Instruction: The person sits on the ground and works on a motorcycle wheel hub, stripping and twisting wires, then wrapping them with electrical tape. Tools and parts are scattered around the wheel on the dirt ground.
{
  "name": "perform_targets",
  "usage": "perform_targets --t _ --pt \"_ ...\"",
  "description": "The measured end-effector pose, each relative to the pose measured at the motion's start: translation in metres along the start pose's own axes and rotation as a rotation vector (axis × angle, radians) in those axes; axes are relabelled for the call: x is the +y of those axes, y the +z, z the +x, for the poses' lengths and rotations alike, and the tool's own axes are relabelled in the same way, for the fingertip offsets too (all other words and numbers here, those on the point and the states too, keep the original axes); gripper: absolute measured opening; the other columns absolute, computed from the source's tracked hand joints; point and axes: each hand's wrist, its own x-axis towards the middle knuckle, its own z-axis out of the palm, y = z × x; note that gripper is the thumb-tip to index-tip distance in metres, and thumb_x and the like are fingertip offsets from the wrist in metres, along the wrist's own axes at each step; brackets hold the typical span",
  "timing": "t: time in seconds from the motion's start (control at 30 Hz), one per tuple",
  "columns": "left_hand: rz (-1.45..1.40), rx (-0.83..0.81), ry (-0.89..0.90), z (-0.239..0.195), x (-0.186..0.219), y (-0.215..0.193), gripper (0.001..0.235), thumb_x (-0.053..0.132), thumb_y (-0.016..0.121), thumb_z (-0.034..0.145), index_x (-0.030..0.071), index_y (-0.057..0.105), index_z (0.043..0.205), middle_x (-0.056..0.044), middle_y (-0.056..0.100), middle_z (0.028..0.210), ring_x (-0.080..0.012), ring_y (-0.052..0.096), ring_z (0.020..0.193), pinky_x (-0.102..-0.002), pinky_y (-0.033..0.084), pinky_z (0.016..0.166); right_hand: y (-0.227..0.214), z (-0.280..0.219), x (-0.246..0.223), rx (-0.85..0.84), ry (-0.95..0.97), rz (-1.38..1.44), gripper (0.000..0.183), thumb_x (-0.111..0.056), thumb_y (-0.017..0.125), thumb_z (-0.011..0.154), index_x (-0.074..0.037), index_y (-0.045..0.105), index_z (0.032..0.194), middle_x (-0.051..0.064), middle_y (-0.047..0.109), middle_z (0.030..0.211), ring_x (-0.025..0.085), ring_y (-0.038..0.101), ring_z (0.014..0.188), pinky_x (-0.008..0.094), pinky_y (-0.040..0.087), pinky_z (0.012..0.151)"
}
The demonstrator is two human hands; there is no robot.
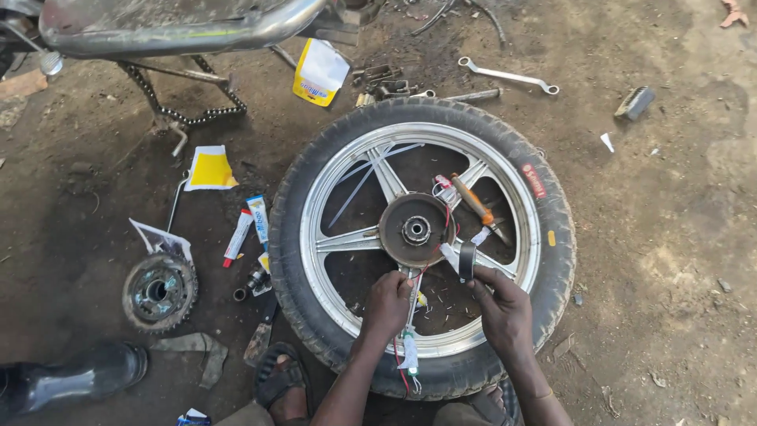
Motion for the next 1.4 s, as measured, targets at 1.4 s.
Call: perform_targets --t 1.4 --pt "-0.487 0.031 0.537 -0.067 0.123 -0.026 0.027 0.000 0.068 0.092 0.007 0.067 0.118 -0.010 0.071 0.124 -0.0261 0.069 0.117 -0.037 0.056 0.101 0.001 -0.017 -0.037 0.061 0.413 0.798 0.041 0.017 0.067 0.083 0.004 0.063 0.121 0.017 0.068 0.100 0.023 0.065 0.090 0.032 0.054 0.089"
